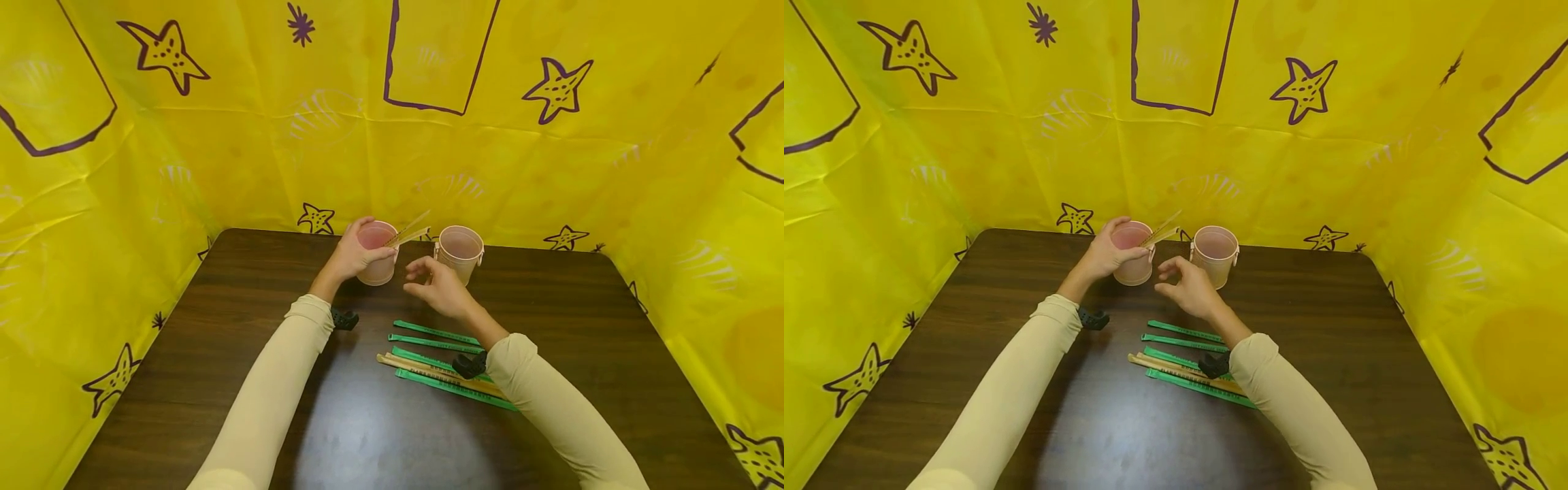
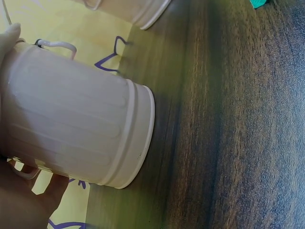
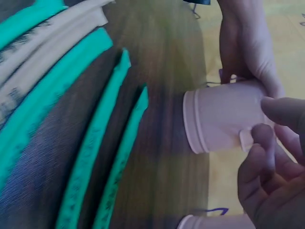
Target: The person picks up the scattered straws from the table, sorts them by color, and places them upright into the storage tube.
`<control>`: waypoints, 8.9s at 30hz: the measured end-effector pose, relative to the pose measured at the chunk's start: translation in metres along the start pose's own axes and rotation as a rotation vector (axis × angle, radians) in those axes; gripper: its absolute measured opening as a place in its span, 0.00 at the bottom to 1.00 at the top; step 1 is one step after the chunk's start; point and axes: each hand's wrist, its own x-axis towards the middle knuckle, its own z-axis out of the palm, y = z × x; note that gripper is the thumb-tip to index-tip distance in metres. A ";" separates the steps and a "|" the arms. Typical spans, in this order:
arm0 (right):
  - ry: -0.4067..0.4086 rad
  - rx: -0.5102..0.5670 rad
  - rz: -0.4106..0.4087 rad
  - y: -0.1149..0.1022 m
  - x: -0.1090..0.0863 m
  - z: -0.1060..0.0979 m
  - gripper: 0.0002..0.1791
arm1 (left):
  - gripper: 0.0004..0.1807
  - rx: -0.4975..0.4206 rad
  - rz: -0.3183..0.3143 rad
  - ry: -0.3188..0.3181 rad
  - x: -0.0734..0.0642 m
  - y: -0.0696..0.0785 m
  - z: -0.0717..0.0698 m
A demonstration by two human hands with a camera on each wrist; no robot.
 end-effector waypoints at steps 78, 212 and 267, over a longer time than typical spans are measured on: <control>-0.191 -0.365 -0.179 -0.003 -0.098 -0.016 0.08 | 0.52 -0.027 0.002 0.008 0.001 -0.004 0.000; -0.231 -0.442 0.082 0.002 -0.097 0.024 0.09 | 0.54 -0.031 -0.008 0.002 -0.001 -0.006 -0.001; 0.295 0.116 -0.138 -0.029 -0.061 -0.024 0.07 | 0.54 -0.030 0.015 0.005 -0.001 -0.005 -0.002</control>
